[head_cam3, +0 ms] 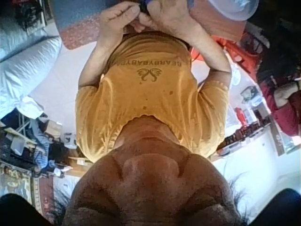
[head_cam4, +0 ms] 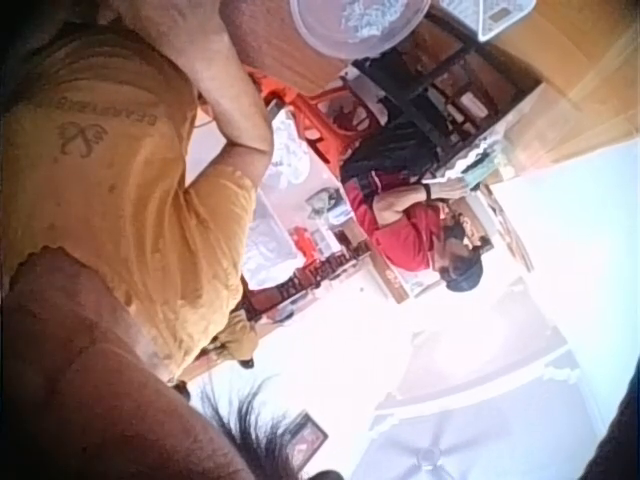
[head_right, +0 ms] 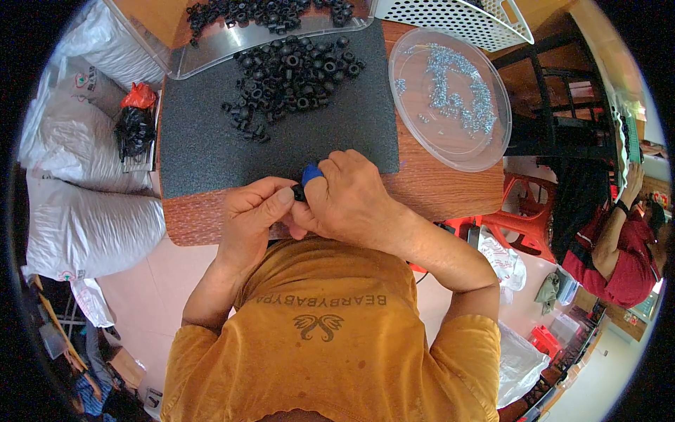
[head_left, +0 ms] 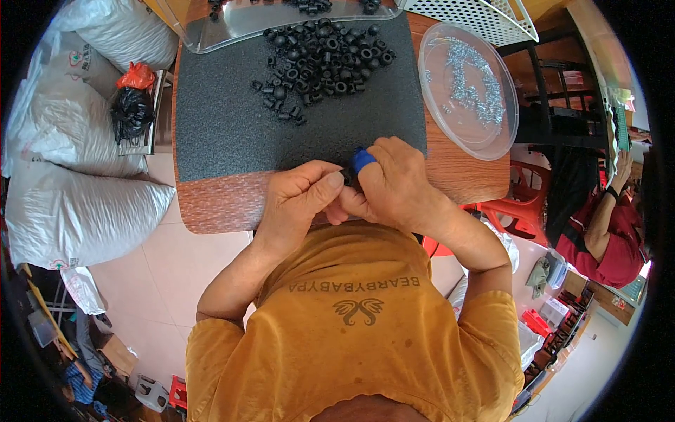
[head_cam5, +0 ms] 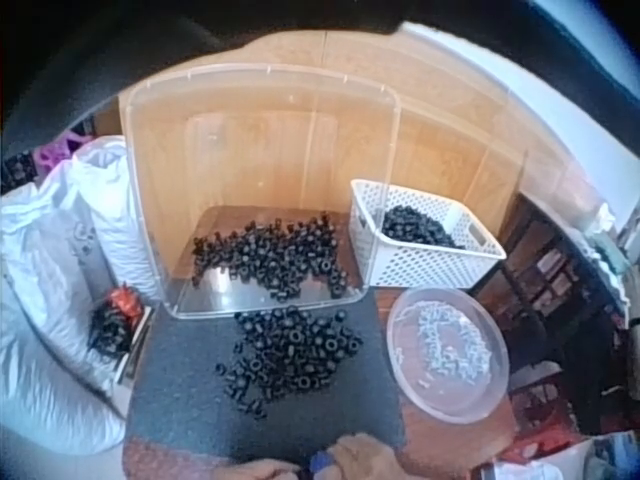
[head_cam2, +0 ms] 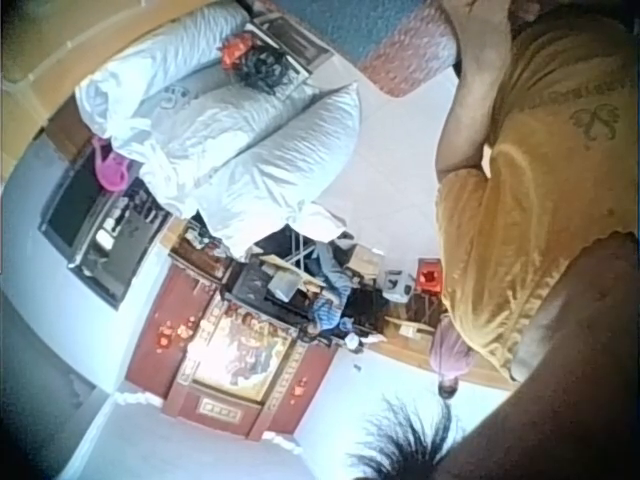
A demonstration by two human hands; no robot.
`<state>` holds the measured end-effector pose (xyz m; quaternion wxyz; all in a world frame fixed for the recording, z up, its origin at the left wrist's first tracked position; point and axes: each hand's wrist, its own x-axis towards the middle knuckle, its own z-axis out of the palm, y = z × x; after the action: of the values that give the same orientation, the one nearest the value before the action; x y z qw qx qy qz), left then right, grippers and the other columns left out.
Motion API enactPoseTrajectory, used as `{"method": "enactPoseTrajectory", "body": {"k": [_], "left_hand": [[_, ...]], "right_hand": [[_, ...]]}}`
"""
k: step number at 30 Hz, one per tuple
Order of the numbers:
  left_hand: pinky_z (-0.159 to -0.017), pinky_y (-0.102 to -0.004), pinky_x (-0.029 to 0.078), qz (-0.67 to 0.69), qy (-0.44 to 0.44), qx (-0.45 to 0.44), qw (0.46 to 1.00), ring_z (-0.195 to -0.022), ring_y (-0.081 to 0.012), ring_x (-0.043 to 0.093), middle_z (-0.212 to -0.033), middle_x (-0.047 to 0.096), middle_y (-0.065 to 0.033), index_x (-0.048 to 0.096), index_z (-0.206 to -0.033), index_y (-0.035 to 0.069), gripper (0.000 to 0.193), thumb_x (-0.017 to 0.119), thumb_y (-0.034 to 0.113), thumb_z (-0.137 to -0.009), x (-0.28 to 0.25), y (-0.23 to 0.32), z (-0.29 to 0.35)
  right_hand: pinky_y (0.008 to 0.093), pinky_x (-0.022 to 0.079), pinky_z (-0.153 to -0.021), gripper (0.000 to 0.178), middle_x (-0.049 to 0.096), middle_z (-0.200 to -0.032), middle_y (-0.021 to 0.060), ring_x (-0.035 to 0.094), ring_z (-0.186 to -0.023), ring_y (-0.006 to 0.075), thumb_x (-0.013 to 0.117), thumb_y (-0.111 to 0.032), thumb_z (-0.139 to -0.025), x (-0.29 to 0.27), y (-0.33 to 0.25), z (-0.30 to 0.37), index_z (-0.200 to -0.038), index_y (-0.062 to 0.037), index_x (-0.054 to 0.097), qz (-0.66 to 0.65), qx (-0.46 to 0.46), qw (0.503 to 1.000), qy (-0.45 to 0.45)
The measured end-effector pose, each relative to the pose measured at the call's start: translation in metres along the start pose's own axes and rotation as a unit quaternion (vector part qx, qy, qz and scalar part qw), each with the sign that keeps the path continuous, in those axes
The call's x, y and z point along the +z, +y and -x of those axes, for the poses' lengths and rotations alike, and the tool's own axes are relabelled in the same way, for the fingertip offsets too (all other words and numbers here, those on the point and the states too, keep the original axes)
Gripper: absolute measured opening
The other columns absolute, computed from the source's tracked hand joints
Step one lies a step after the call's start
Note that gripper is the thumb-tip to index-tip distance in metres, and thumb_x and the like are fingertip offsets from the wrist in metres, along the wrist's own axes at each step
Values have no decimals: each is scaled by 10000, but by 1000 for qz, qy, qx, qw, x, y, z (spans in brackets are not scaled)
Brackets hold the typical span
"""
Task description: The person picks up small silver pins from a tray and inserts them into black plastic components by hand.
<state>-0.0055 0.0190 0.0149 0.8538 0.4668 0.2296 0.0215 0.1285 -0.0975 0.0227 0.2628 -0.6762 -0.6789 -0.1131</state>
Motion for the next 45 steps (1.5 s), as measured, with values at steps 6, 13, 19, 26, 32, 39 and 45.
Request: {"method": "enactPoseTrajectory", "body": {"k": [6, 13, 19, 26, 32, 39, 45], "left_hand": [[-463, -239, 477, 14, 14, 14, 1000, -542, -147, 572, -708, 619, -107, 602, -964, -69, 230, 545, 142, -891, 2, -7, 0], [-497, -221, 471, 60, 13, 2, 998, -551, -110, 544, -687, 600, -73, 612, -916, -50, 251, 532, 188, -907, 6, -4, 2], [-489, -214, 463, 22, 16, 9, 1000, -544, -105, 543, -680, 599, -61, 615, -907, -42, 245, 534, 189, -906, 5, -2, 0], [-500, -212, 470, -21, 26, 41, 999, -556, -96, 558, -697, 616, -57, 622, -927, -34, 231, 547, 183, -900, 1, 12, -5], [-497, -212, 468, -18, 19, 30, 999, -554, -88, 556, -716, 632, -60, 620, -955, -32, 210, 521, 149, -913, 3, 6, -5], [-467, -202, 437, -79, 76, 51, 993, -530, -64, 513, -669, 600, -37, 618, -952, -24, 201, 483, 123, -927, 8, -5, -7], [-451, -201, 410, -125, 69, 34, 989, -515, -59, 494, -661, 592, -24, 617, -936, -14, 205, 469, 127, -929, 6, -7, -10]], "right_hand": [[363, 396, -461, 283, 435, -535, 103, 470, -494, 252, 645, -187, -621, 7, 1, 3, -552, -63, 400, -25, -19, 999, 2], [350, 378, -419, 315, 401, -498, 84, 454, -446, 236, 652, -211, -624, 7, 0, 1, -543, -72, 381, -15, -42, 999, 8], [342, 369, -406, 322, 391, -500, 79, 444, -434, 229, 663, -203, -622, 5, 0, -2, -553, -69, 378, -30, -52, 998, 1], [350, 405, -456, 285, 456, -614, 127, 490, -547, 268, 669, -171, -638, 6, -4, -6, -618, -48, 414, -12, 6, 999, 33], [351, 402, -449, 224, 465, -610, 132, 474, -548, 253, 618, -169, -642, 1, -5, -4, -628, -28, 444, 37, -41, 996, -66], [337, 379, -432, 216, 467, -584, 125, 466, -532, 242, 588, -192, -617, 6, -2, -3, -609, -20, 458, 40, -69, 992, -98], [339, 366, -432, 237, 446, -568, 106, 460, -526, 238, 599, -215, -631, 4, -3, -2, -606, -27, 456, 43, -68, 991, -108]]}}
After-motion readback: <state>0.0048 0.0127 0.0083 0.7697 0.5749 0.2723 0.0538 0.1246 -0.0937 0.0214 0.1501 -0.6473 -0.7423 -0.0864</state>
